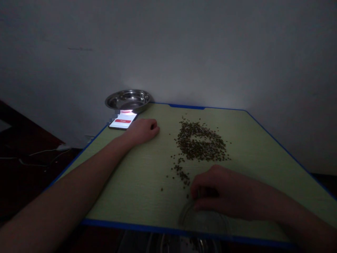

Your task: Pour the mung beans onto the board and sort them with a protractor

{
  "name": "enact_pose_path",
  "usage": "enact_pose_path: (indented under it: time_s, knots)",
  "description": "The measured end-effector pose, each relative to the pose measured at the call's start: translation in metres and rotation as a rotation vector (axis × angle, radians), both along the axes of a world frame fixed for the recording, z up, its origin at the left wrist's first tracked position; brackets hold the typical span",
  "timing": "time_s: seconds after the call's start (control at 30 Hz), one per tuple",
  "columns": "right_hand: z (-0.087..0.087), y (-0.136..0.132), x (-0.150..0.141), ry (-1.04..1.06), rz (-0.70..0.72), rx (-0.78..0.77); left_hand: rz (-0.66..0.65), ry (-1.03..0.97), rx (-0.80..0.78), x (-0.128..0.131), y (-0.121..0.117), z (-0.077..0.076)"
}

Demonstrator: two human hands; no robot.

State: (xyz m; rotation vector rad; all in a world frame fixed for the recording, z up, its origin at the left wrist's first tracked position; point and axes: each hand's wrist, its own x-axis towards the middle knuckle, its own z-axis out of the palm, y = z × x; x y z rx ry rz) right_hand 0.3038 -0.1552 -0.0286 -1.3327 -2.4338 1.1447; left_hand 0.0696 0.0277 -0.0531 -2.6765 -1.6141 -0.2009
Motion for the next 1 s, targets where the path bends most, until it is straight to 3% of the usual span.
enact_pose_path:
  time_s: [0.13, 0.4, 0.53, 1.0]
  knots:
    - [0.004, 0.001, 0.005, 0.008, 0.028, -0.009, -0.002, -0.010, -0.003, 0.000, 0.000, 0.000]
    - [0.002, 0.014, 0.034, -0.053, -0.108, -0.015, -0.004, -0.012, -0.011, 0.000, -0.004, 0.001]
    - [-0.002, 0.017, 0.030, -0.043, -0.150, -0.020, -0.011, -0.023, -0.019, 0.000, -0.004, 0.001]
    - [-0.009, 0.022, 0.015, -0.051, -0.218, 0.178, -0.016, -0.011, 0.002, 0.000, -0.003, 0.000]
